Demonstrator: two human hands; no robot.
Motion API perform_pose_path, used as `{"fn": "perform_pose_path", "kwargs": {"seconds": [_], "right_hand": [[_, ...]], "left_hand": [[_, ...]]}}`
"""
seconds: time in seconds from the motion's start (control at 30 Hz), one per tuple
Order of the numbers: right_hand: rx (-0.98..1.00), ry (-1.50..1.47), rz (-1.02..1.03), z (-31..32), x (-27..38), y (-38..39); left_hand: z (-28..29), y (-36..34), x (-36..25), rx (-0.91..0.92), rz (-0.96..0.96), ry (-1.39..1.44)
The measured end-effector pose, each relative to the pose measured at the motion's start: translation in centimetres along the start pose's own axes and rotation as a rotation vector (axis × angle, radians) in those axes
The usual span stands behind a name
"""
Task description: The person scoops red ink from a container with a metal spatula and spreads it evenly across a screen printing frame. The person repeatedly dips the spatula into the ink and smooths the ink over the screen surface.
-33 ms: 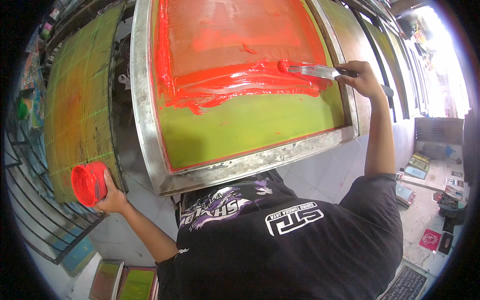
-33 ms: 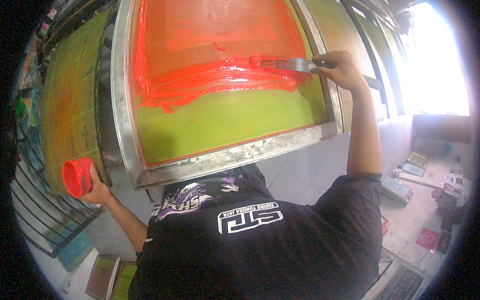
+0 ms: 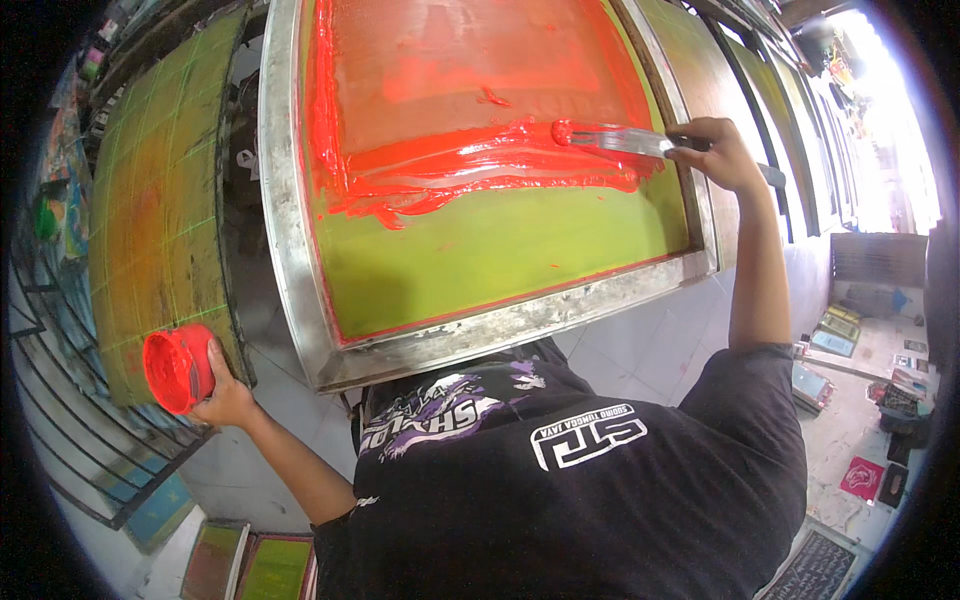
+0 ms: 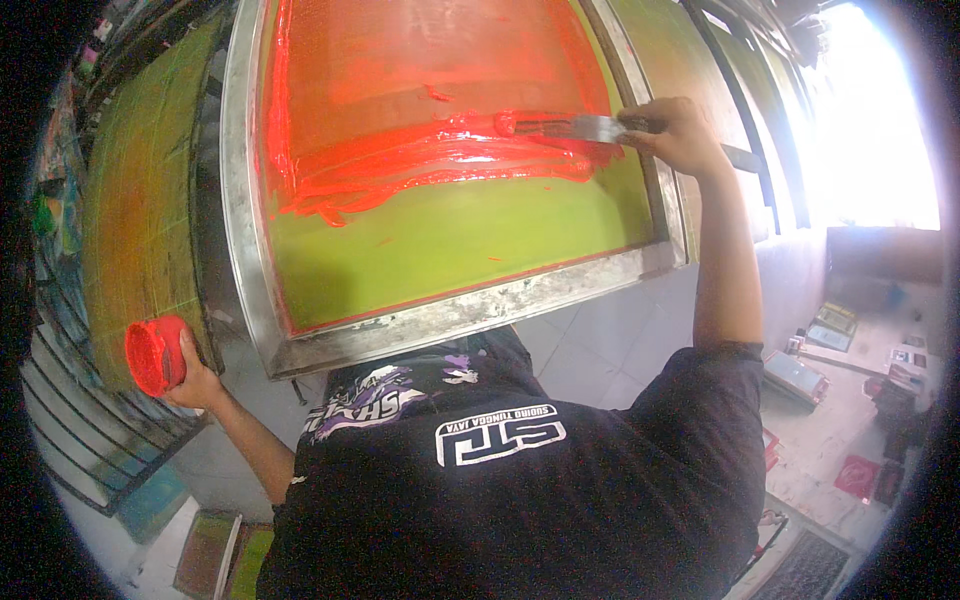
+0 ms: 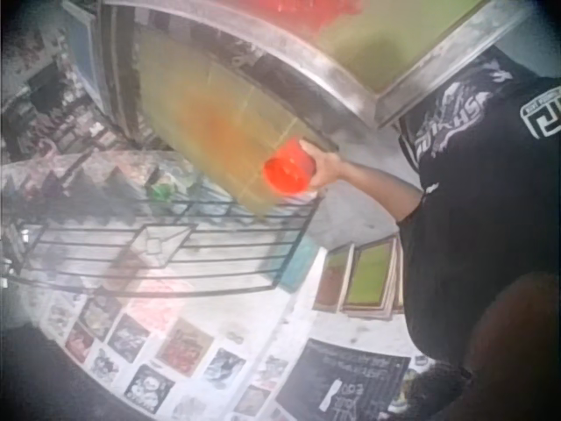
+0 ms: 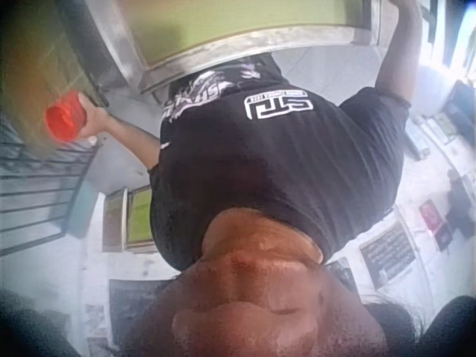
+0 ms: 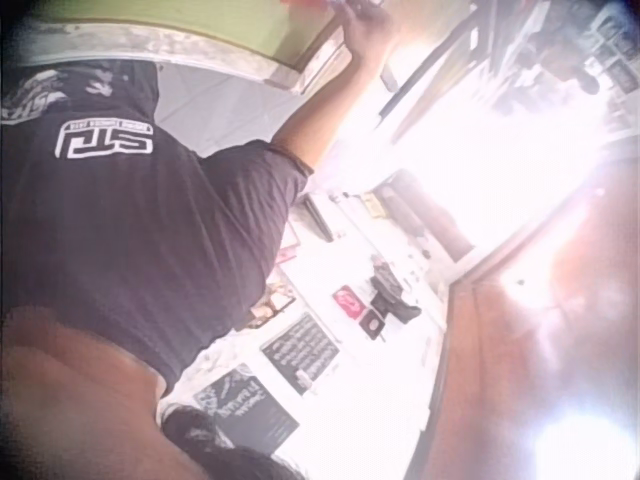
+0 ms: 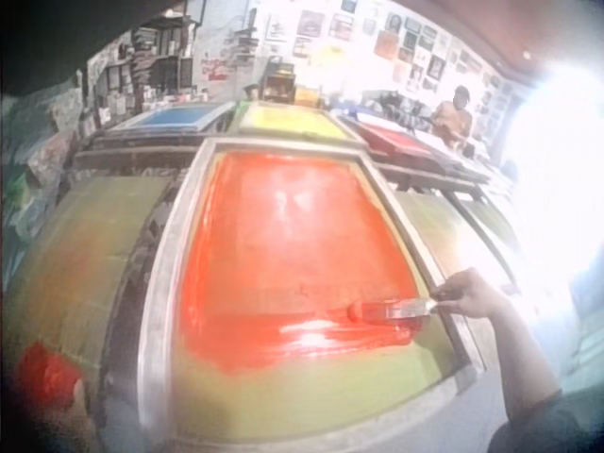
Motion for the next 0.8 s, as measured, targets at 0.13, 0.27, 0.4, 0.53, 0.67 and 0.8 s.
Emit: {"fn": "perform_pose_path", "kwargs": {"seconds": [0.13, 0.27, 0.4, 0.53, 0.67, 0.8], "right_hand": [[0.008, -0.107, 0.082, -1.8, 3.3, -2.2], [0.106, -0.395, 0.229, -4.8, 6.8, -3.8], [0.157, -0.591, 0.256, -5.1, 7.3, -4.4], [0.134, -0.705, 0.224, -4.1, 7.1, -4.5], [0.16, -0.763, 0.192, -4.6, 7.1, -5.2], [0.196, -0.603, 0.188, -2.7, 10.0, -5.1]], "left_hand": [[0.0, 0.0, 0.3, -0.057, -0.011, 0.068], [-0.4, 0.1, 0.0, -0.051, -0.005, 0.12], [-0.2, 0.1, 0.1, -0.036, -0.061, 0.007], [0.2, 0.2, -0.7, -0.076, -0.128, -0.117], [0.1, 0.5, 0.3, -0.06, 0.02, 0.09], [0.3, 0.7, 0.1, -0.077, -0.016, -0.039]]}}
Point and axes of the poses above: each hand's wrist, its own y-axis away from the middle knuckle, its own z-axis out of the back of the hand, x = y × z, the point moved 7 cm from there along -y, towards the middle knuckle, and after that the axes turned 3 degrees about x, right-handed, at the moved point
